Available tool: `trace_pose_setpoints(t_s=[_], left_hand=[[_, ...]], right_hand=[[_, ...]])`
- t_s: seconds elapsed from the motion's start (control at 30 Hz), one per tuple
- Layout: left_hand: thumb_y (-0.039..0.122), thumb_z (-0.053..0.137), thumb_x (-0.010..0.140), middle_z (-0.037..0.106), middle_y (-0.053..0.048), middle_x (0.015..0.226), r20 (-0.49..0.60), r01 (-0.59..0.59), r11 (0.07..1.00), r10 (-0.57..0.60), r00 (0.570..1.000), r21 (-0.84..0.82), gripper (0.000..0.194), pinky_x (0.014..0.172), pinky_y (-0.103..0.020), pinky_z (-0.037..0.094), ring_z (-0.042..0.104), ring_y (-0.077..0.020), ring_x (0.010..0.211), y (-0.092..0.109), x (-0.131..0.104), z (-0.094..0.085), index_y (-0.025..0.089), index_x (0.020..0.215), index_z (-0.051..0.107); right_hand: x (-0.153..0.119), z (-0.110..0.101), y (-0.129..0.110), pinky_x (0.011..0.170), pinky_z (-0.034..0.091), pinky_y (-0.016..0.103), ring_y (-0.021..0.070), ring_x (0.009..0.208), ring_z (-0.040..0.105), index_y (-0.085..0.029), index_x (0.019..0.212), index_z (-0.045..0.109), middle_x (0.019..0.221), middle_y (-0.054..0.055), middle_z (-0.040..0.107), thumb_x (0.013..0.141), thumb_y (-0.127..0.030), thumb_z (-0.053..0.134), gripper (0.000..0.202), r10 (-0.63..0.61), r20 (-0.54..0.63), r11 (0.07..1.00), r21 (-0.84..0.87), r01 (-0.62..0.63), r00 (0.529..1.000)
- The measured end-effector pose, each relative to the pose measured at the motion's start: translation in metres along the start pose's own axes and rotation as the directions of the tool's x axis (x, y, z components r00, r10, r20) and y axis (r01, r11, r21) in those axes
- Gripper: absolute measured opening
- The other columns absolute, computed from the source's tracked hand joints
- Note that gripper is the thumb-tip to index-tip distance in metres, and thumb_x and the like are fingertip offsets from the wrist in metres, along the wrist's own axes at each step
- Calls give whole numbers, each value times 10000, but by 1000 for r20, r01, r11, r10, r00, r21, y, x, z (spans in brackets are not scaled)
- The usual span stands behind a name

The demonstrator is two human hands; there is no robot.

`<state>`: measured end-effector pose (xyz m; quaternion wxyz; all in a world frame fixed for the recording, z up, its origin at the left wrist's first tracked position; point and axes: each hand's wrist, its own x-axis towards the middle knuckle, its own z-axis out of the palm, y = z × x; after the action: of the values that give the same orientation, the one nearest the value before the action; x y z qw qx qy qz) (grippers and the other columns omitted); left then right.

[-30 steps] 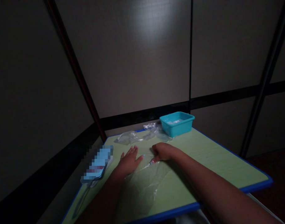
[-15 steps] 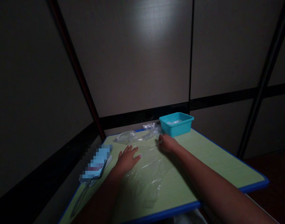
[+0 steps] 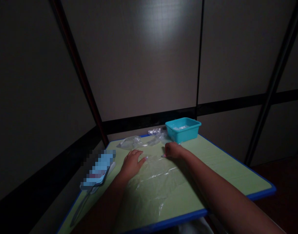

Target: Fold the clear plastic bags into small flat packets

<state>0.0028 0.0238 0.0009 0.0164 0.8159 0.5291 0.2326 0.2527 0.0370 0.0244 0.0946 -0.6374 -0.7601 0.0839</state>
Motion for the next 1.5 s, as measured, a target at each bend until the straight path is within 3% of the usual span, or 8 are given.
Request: trace_pose_setpoints(t_s=[0.17,0.37,0.53,0.8,0.97,1.13,1.33,1.5], left_hand=[[308,503,810,580,-56,1008,-56,90,996,-89,994,9,171,910,-335,317,449,-223,1040,-3,5,7,219,913,606],[308,605,730,558,-90,1005,-91,156,987,-158,983,-25,243,883,-374,308,415,-269,1036,-7,9,14,201,948,590],[203,602,712,562,-43,947,-95,118,987,-128,987,-110,81,871,-358,306,429,-240,1002,-3,8,12,228,787,587],[128,552,693,571,-30,825,-166,17,935,-81,983,-355,73,887,-355,313,477,-220,927,-3,12,3,200,682,556],[220,536,723,599,-26,806,-130,-13,816,-77,988,-578,41,804,-304,390,546,-191,843,-1,13,0,183,708,546],[316,563,722,607,-11,701,-28,19,671,-60,998,-741,150,681,-267,427,580,-170,720,11,8,-5,168,711,543],[412,547,766,668,-53,740,96,92,499,-17,995,-862,257,726,-282,445,627,-181,750,22,3,-14,159,718,543],[506,495,791,669,-87,725,241,220,345,17,970,-912,389,694,-307,467,648,-188,641,24,2,-16,127,744,565]], right_hand=[[1,2,-2,535,346,211,156,688,575,-165,785,645,784,52,661,636,-384,679,267,-42,32,998,39,40,999],[0,2,-4,509,331,187,118,628,558,-163,735,651,715,25,663,655,-324,677,181,-117,49,988,112,111,992],[0,4,-4,518,335,171,99,607,542,-157,728,641,706,17,660,655,-282,682,150,-148,38,978,157,140,988],[-1,0,-5,528,336,181,106,607,535,-142,716,639,692,29,651,638,-227,687,124,-133,9,971,200,128,991],[0,2,-3,524,338,182,97,590,520,-142,776,639,701,22,645,701,-260,631,140,-138,-28,959,248,141,990],[2,3,-4,505,339,210,103,517,482,-124,709,640,604,42,595,875,-516,284,555,-134,-54,922,360,144,990],[-3,-2,-11,539,367,237,121,470,482,-134,562,616,490,43,536,836,-646,99,777,-144,-24,903,406,142,989],[-10,-6,-15,609,387,244,141,521,527,-143,522,616,527,65,592,820,-670,100,795,-133,11,938,325,122,991]])
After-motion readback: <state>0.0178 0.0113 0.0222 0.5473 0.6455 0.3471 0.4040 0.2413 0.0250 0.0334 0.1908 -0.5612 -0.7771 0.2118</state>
